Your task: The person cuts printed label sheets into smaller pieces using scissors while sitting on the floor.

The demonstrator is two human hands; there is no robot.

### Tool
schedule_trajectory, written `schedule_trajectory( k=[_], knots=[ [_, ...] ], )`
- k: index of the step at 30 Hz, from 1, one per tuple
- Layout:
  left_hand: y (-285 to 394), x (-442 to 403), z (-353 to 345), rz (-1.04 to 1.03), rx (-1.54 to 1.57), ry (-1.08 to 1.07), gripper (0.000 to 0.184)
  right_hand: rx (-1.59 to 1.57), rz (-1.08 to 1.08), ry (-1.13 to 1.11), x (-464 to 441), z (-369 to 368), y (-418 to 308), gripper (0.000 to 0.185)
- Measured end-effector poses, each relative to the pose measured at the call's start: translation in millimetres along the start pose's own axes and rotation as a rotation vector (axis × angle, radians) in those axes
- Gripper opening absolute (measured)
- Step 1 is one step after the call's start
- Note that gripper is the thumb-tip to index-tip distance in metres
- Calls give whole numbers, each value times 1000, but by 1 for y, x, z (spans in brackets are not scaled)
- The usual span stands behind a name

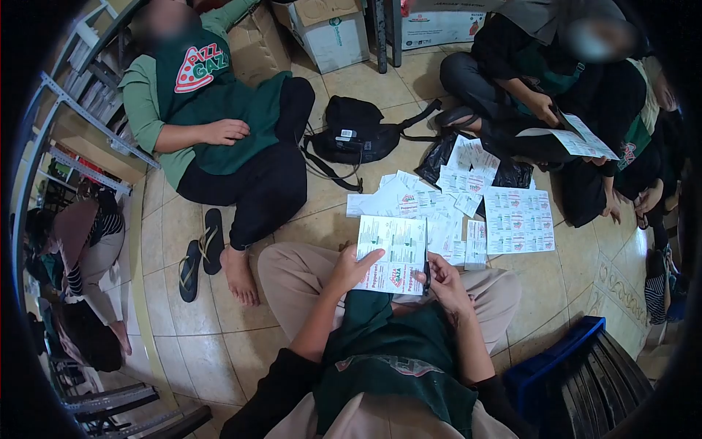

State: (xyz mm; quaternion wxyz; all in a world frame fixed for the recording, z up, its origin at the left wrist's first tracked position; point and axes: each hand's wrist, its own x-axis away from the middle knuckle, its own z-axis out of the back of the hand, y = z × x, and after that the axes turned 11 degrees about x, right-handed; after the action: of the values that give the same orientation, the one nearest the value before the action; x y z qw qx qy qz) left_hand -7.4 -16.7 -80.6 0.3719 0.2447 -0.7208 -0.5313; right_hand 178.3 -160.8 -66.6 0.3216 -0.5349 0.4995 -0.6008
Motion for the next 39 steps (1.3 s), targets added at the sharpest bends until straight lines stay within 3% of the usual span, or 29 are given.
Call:
schedule_trajectory(
  k=[4, 7, 8, 11, 13, 16, 39],
  knots=[
    [-1, -2, 1, 71, -55, 36, 26, -14, -6, 16, -8, 3, 25, 48],
    [10, -1, 2, 80, -17, 156, 31, -210, -38, 51, 3, -5, 11, 46],
    [15, 0, 0, 86, -17, 161, 31, -274, -57, -26, 7, -5, 12, 46],
    [29, -5, -3, -202, 163, 287, 27, -299, -29, -244, 22, -10, 6, 45],
    [36, -7, -5, -230, 171, 309, 26, -169, 54, -473, 28, -14, 0, 47],
    [47, -6, -9, -251, 171, 329, 26, -94, -3, -546, 34, -24, -4, 50],
    [57, 1, -19, -254, 37, 333, 24, -119, -19, -464, 18, -34, -26, 55]
  ],
)
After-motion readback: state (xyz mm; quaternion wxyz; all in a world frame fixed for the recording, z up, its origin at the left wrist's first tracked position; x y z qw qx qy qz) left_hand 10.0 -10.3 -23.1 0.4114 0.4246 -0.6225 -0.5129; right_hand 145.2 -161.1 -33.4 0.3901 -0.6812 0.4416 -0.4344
